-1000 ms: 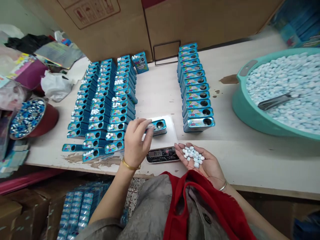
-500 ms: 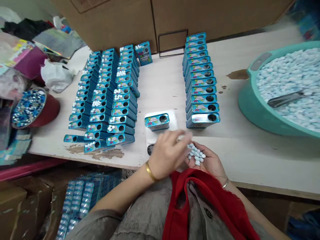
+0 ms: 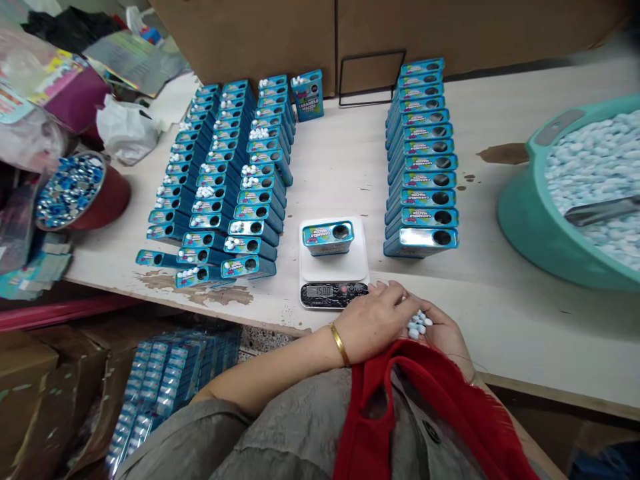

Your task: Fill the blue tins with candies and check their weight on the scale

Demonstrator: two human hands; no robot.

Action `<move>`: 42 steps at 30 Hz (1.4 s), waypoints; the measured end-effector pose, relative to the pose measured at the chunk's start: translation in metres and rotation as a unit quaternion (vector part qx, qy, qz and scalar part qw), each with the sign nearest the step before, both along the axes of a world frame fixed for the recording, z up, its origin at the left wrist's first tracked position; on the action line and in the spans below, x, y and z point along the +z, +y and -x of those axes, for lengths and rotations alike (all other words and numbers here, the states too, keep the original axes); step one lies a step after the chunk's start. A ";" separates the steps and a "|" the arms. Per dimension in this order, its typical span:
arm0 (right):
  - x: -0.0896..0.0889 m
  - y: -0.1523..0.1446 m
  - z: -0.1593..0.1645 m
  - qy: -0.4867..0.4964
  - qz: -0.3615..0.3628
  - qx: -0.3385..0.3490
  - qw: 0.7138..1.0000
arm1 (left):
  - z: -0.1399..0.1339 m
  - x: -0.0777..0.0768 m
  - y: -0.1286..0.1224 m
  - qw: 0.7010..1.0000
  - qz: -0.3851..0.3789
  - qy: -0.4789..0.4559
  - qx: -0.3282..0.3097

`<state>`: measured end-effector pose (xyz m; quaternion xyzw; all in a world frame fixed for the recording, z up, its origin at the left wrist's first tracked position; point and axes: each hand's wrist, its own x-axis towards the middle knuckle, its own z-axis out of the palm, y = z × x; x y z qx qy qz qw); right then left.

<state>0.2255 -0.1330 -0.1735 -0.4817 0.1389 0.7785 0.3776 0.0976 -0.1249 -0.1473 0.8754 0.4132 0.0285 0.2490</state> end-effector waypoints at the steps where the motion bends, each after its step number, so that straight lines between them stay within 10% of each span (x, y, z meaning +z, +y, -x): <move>1: -0.002 0.000 0.000 0.010 -0.004 0.002 1.000 | 0.001 -0.001 0.000 1.000 0.000 0.003 -0.002; 17: 0.011 0.024 0.024 0.157 -0.078 -0.046 0.983 | 0.030 -0.003 0.022 0.989 -0.112 -0.096 0.021; 23: 0.020 0.036 0.030 0.173 -0.068 -0.088 0.979 | 0.044 0.024 0.043 0.954 -0.126 -0.254 0.101; 34: 0.020 0.032 0.026 0.130 -0.088 -0.094 0.983 | 0.074 0.056 0.065 0.952 -0.211 -0.143 0.167; 42: 0.010 0.014 0.003 0.071 -0.059 -0.037 0.995 | 0.009 0.011 0.009 0.995 -0.094 -0.043 0.001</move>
